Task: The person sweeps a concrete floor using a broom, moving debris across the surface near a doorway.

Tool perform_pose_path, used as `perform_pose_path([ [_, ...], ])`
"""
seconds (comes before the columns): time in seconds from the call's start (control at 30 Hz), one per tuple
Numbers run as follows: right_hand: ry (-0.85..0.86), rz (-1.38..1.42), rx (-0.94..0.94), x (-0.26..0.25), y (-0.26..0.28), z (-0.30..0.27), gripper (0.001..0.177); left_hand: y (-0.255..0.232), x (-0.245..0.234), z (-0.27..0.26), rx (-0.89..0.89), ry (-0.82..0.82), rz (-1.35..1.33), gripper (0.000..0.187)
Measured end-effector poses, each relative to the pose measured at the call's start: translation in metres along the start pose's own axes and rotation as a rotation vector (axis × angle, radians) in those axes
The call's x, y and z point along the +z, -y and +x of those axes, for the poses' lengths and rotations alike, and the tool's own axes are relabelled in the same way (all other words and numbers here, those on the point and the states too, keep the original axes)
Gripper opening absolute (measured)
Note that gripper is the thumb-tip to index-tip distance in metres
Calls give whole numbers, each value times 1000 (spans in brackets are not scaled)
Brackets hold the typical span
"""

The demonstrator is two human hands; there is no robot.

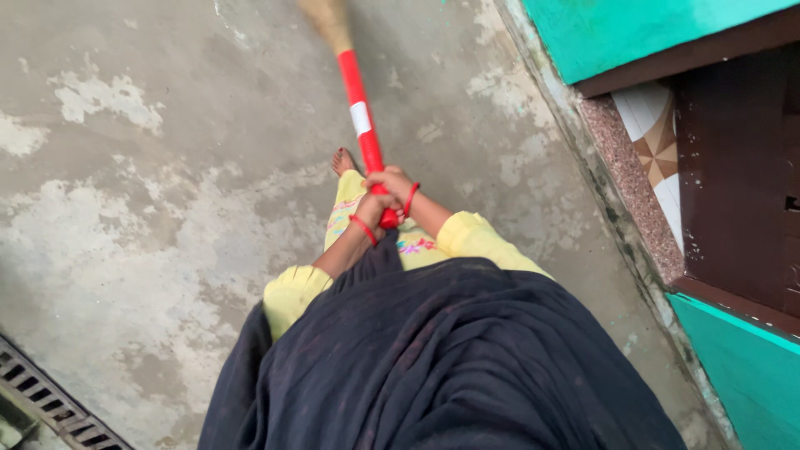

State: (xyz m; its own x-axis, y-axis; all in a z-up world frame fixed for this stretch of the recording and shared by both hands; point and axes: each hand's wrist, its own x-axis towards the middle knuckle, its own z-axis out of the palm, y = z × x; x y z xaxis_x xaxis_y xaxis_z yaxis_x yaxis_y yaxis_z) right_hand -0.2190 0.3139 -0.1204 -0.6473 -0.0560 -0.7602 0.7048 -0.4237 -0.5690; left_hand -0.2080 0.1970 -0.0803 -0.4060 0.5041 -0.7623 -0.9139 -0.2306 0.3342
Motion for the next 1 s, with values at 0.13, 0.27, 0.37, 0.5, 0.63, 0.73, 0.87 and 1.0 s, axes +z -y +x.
perform_pose_path([
  [0.13, -54, 342, 66, -1, 50, 26, 14, -46, -2, 56, -159, -2, 180, 12],
  [0.27, -199, 304, 100, -5, 59, 49, 19, -73, -18, 103, -241, 134, 141, 9],
  [0.37, -295, 432, 238, -3, 63, 61, 19, -85, -26, 125, -354, 146, 130, 6],
  [0.5, -16, 351, 457, 11, 77, 95, 21, -118, -40, 127, -332, 119, 45, 6],
  [0.63, 183, 185, 521, 53, 98, 139, 20, -160, -65, 108, -133, -61, -140, 20],
  [0.73, 107, -54, 464, 99, 119, 156, 22, -183, -91, 89, -119, 13, -356, 15],
  [0.87, 95, -189, 304, 161, 156, 162, 11, -210, -104, 78, 81, 8, -381, 11],
  [1.0, 169, -231, 178, 189, 183, 172, 11, -243, -89, 66, 184, -26, -377, 13],
])
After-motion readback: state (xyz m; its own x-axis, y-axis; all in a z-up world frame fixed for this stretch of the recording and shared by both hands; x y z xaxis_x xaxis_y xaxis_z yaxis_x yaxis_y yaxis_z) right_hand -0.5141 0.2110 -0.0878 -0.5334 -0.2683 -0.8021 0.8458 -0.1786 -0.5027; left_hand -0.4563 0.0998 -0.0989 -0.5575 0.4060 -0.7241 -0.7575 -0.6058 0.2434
